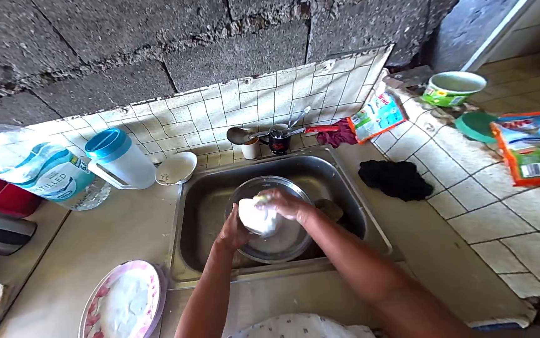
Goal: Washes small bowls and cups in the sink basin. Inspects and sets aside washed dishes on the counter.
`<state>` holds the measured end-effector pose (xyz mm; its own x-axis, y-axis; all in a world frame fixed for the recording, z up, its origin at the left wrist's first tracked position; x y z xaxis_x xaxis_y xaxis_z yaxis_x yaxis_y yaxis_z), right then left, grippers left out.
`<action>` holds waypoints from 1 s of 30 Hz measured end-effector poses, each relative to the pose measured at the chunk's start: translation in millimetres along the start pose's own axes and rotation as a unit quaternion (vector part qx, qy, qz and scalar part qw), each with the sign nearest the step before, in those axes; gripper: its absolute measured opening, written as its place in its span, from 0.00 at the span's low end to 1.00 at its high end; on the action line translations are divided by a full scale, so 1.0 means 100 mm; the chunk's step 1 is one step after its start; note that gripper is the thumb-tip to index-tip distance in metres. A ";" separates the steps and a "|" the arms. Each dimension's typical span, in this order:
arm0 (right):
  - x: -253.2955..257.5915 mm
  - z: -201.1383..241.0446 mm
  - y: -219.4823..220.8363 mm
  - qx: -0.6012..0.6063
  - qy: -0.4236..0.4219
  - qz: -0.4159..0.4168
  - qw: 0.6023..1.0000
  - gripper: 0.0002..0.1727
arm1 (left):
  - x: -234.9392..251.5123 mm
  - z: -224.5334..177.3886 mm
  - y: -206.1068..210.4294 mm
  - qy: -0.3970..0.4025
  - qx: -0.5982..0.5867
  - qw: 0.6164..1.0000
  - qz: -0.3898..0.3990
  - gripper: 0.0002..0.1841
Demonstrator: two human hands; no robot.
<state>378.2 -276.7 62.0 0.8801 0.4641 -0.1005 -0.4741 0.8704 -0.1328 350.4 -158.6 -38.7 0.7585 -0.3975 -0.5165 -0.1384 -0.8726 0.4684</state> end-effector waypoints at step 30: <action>-0.16 0.01 0.40 -0.231 -0.237 -0.132 0.934 0.25 | -0.42 -0.39 0.23 0.300 0.142 0.933 -0.141 0.16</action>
<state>345.5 -249.0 59.7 0.8286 0.3589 0.4296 -0.1026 0.8518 -0.5137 340.7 -150.6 21.8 0.9982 0.0156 -0.0575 0.0225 -0.9923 0.1216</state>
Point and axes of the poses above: each hand's wrist, its own x-axis towards the middle knuckle, its own y-axis out of the palm, z = x × y, the point moved 9 cm from there along x, towards the middle knuckle, and after that the axes turned 1 degree about -x, right-handed, at the moved point
